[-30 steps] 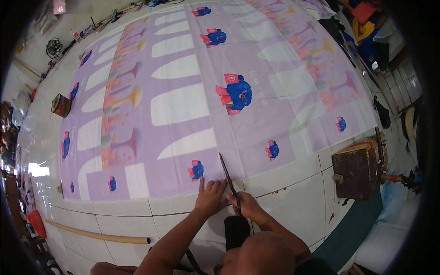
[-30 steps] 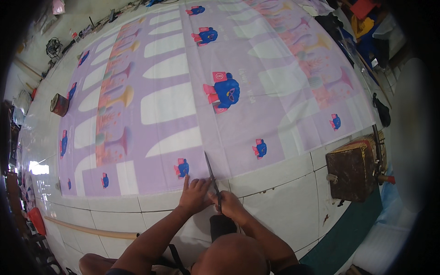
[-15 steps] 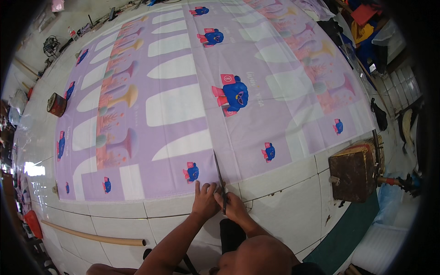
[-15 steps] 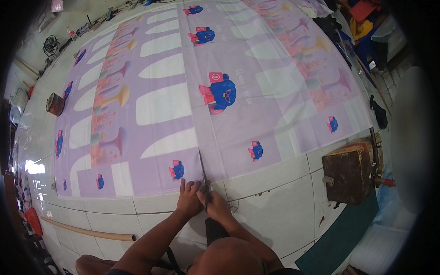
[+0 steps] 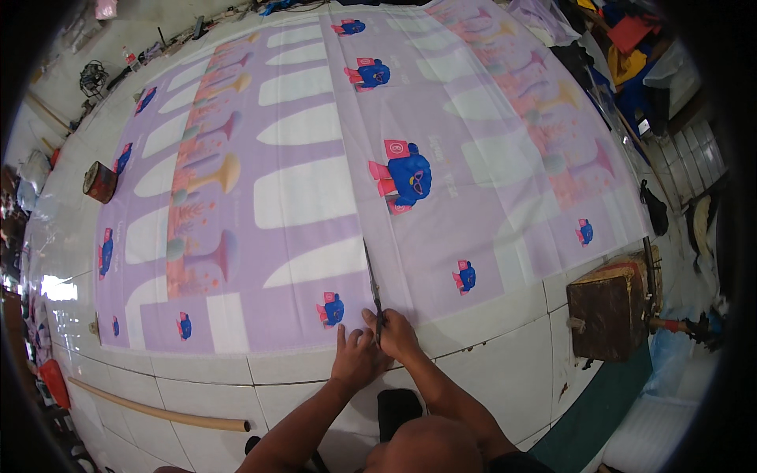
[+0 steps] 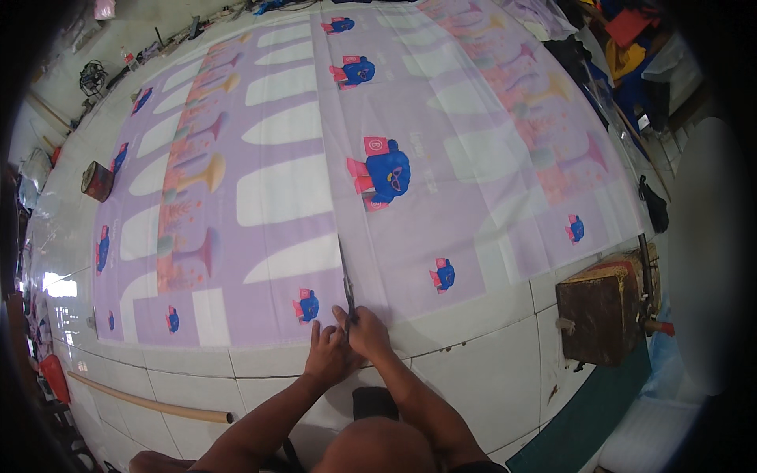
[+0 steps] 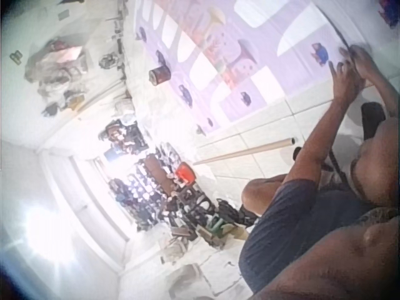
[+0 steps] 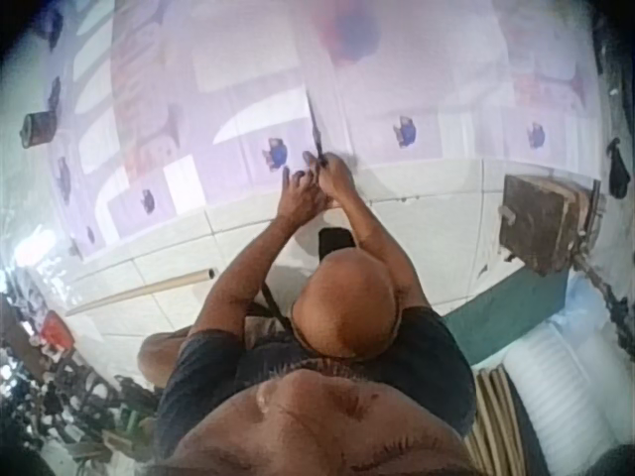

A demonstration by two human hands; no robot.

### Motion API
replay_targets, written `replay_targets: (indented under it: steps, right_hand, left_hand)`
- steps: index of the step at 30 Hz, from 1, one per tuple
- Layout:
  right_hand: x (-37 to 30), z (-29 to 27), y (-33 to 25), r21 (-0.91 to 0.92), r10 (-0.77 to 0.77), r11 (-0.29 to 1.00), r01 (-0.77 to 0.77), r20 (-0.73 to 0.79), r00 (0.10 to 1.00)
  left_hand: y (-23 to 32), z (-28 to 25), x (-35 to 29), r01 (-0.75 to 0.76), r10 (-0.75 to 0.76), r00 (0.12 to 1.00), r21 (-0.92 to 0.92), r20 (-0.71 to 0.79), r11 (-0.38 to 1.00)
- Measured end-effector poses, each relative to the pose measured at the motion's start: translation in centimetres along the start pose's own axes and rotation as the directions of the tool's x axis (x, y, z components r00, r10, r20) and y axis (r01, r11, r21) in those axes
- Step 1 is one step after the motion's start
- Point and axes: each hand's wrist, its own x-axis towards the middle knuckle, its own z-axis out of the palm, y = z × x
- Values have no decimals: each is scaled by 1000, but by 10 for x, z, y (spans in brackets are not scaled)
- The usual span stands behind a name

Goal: The person uses shears to cut along a line on a large printed fabric banner laid on the floor, then folds the cut edge and secures it with a metal clamp using a weighted object.

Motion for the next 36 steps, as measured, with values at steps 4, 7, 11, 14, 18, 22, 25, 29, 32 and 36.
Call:
replay_targets:
  steps: [4,7,11,14,18,22,25,29,32,36]
  right_hand:
    - [18,-5,-22,-51,-7,999,6,-12,1000]
    - [35,-5,-37,-75,47,996,-44,37,998]
    - [65,-2,-38,-4,-1,1000,1,28,1000]
    - [90,2,-37,18,-66,998,67,-24,998]
    - [111,-1,-63,41,-17,999,16,15,1000]
    - [139,-4,-75,64,-24,998,23,11,1000]
    - [156,-3,-89,84,-15,996,13,23,1000]
    - [186,-3,-102,113,-23,993,21,20,1000]
    - [206,-6,-115,125,-30,992,27,26,999]
    - [232,-7,-127,88,-51,995,47,45,998]
  left_hand:
    - [1,-4,0,10,-10,1000,-5,-19,1000]
    - [2,-7,-1,14,-14,1000,8,-25,1000]
    - [4,-10,3,9,-9,1000,12,-24,1000]
    - [5,-8,5,-4,4,1000,30,-20,1000]
    - [2,-9,2,11,-11,1000,13,-11,1000]
    - [3,-6,4,-2,3,999,10,-36,1000]
    - [0,-7,3,-4,5,999,9,-35,1000]
    - [1,-14,5,-1,1,1000,5,10,1000]
    - [0,-13,7,0,-1,1000,-21,-21,1000]
    - [-1,-12,8,6,-7,1000,-31,-25,1000]
